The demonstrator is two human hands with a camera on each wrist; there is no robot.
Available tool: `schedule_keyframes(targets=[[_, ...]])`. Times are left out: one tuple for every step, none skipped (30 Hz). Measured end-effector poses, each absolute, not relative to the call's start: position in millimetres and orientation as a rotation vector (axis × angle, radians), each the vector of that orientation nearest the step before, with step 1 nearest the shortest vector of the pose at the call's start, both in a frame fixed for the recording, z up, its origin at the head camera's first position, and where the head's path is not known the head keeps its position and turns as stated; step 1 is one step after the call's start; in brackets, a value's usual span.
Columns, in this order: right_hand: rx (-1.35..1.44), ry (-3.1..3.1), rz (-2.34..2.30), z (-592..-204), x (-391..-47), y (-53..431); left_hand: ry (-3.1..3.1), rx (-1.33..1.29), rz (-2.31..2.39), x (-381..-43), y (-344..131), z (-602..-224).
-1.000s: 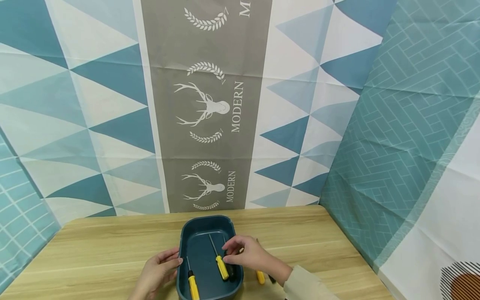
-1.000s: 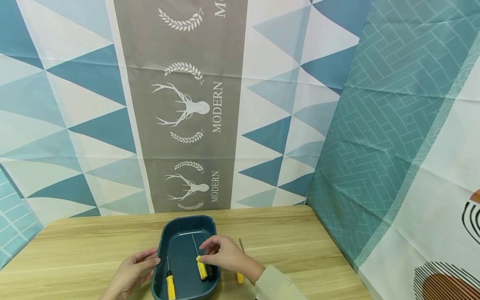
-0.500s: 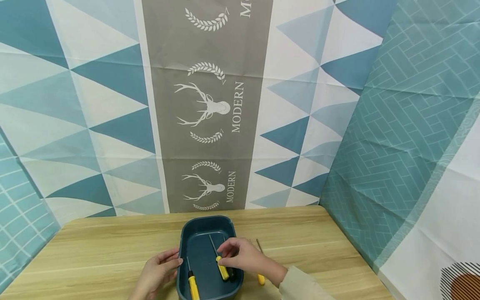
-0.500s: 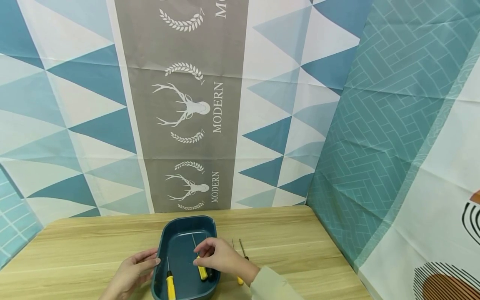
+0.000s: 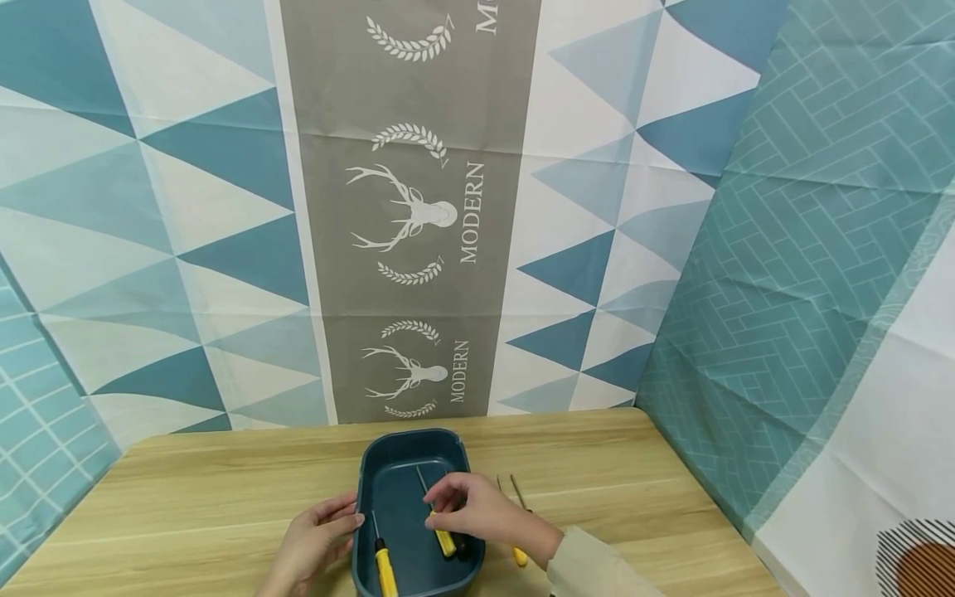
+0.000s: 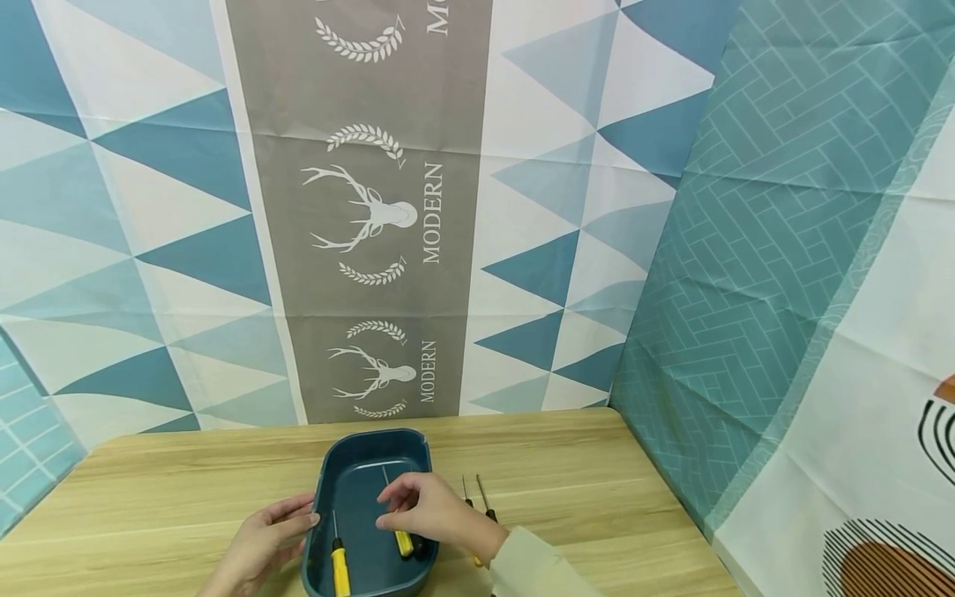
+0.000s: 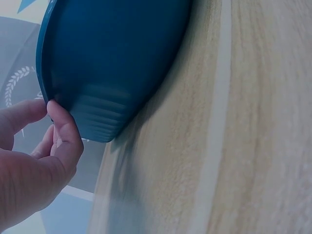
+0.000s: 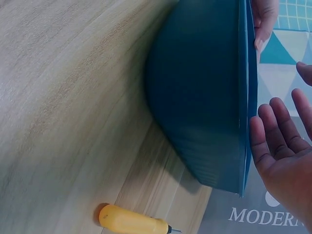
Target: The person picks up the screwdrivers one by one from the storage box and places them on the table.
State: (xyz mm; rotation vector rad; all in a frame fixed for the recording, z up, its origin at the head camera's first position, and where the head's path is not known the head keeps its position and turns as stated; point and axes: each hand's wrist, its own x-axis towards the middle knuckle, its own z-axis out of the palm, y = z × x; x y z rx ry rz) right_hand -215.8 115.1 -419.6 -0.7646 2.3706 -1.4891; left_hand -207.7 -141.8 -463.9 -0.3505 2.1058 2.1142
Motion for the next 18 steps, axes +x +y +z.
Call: schedule_keyframes(targets=[[-0.768,2.368,-1.489,-419,-216,115,2.106,-0.357,2.116,-208,-142,-464],[-0.766,2.367,-1.489,-419,-216,114,2.106,-0.356,2.116,-208,-142,-464],[-0.765,2.368,-1.487,-419,-215,113,2.104,-0.346,2.117,-208,-142,-464],[-0.764,2.369,-1.485,-419,-215,112,2.104,-0.347,2.119,-208,-142,-464],[-0.763,2.368,-1.484,-420,-215,112,2.103,-0.349,2.12,-208,-142,-464],[-0.764,2.366,-1.484,-420,-215,111,2.103,-0.345,2.121,-208,-142,-464],[-0.766,2.362,-1.485,-420,-214,110,2.103,-0.349,2.121,-208,-142,-464],[-0.768,2.361,-1.484,-420,-214,109,2.103,-0.346,2.12,-208,-142,-464],[-0.774,2.358,-1.484,-420,-214,108,2.102,-0.342,2.12,-208,-142,-464],[-0.777,2.354,-1.483,-421,-214,108,2.102,-0.351,2.12,-209,-142,-465],[-0.783,2.349,-1.484,-421,-214,107,2.1,-0.346,2.121,-209,-142,-465],[-0.791,2.348,-1.484,-421,-214,106,2.099,-0.345,2.121,-209,-142,-465],[-0.797,2.349,-1.481,-421,-214,105,2.099,-0.344,2.12,-209,-142,-465],[-0.8,2.348,-1.481,-422,-214,105,2.099,-0.339,2.118,-209,-143,-465],[-0.803,2.348,-1.48,-422,-214,104,2.099,-0.345,2.117,-209,-142,-465],[-0.805,2.347,-1.479,-422,-214,104,2.099,-0.342,2.116,-209,-142,-465],[-0.807,2.345,-1.479,-422,-213,103,2.1,-0.342,2.115,-208,-142,-465],[-0.806,2.343,-1.479,-422,-213,103,2.103,-0.347,2.113,-208,-142,-464]])
